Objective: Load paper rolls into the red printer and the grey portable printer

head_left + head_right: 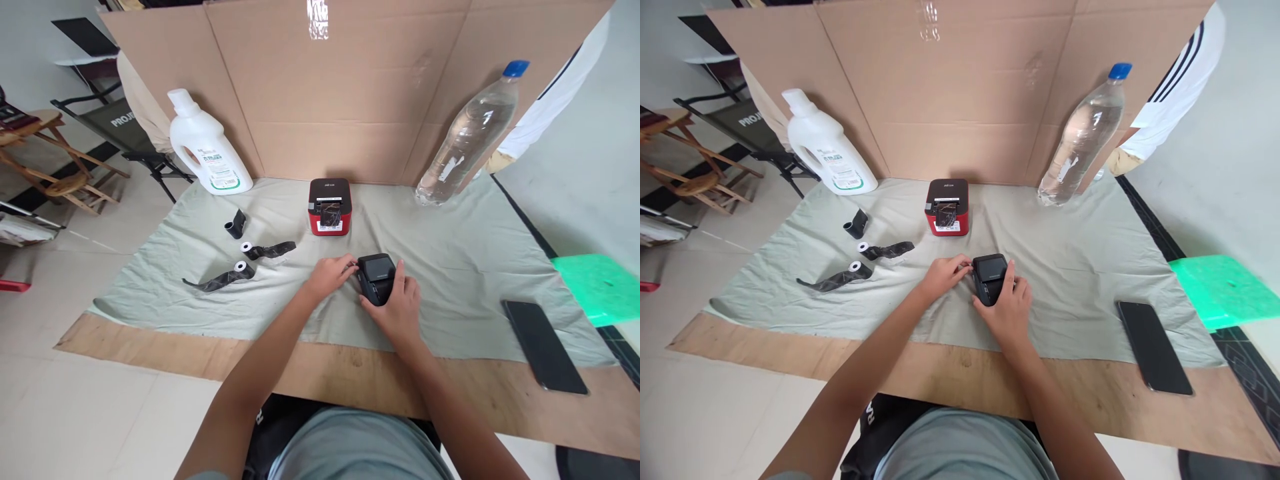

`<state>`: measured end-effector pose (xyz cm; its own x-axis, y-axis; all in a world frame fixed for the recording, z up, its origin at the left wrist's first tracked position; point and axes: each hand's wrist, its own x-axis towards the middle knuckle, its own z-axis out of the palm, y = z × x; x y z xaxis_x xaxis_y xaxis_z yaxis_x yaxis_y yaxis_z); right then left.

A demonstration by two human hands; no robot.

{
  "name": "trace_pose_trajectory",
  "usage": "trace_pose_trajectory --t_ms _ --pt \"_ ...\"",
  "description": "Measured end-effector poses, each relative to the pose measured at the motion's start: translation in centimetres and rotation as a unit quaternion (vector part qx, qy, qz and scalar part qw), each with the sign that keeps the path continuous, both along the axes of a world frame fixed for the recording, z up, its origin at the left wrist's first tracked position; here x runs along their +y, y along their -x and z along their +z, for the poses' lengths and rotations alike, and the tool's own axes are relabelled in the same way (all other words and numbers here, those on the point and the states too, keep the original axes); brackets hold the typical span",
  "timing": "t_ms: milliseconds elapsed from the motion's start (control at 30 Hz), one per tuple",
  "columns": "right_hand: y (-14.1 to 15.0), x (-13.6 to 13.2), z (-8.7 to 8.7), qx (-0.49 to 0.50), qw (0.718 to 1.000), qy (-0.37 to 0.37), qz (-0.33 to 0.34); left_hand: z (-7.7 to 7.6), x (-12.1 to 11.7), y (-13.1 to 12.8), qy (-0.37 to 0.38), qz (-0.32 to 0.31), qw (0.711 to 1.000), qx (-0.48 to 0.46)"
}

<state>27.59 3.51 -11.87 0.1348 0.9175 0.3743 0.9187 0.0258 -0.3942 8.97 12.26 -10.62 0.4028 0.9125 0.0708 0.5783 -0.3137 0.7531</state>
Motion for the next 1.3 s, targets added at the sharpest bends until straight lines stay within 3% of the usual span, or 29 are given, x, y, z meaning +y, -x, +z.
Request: trace_pose_trajectory --t_ms 200,300,467,600,800,933,1000,1100,1200,1300 --pt "0.1 0.0 0.0 -0.01 1.0 -0.003 -0.007 0.4 -0.5 0.1 -0.07 -0.029 0.993 0.089" --pt "0.2 0.1 0.0 -0.008 1.0 -0.003 -0.011 0.1 -0.5 -0.8 -0.083 0.011 0.993 0.083" --pt "0.3 0.0 0.2 -0.005 1.0 0.016 -0.009 -0.4 0.5 -2.5 -0.026 0.169 0.984 -0.049" --pt "0.3 0.1 0.2 -0.003 1.0 0.018 -0.004 -0.7 1.3 -2.6 0.028 0.177 0.974 -0.139" --pt "0.0 -0.3 0.1 0.009 1.0 0.018 -0.001 -1.0 1.0 -2.3 0.017 0.176 0.977 -0.121" --pt "-1.5 0.8 2.0 0.028 0.999 -0.005 0.031 -1.1 0.5 -2.3 0.001 0.159 0.985 -0.065" --pt "-2.2 2.5 3.7 -0.024 0.996 0.042 0.075 -1.1 0.2 -2.2 0.0 0.149 0.988 -0.049" --pt "-2.5 6.2 6.3 -0.166 0.952 0.189 0.173 -1.0 -0.3 -2.2 -0.002 0.134 0.991 -0.02" --pt "-1.8 9.3 7.7 -0.219 0.921 0.238 0.217 -1.0 -1.2 -2.1 0.001 0.124 0.992 0.011" --pt "-0.8 10.6 8.0 -0.248 0.903 0.259 0.236 -1.0 -1.9 -2.2 0.012 0.112 0.993 0.034"
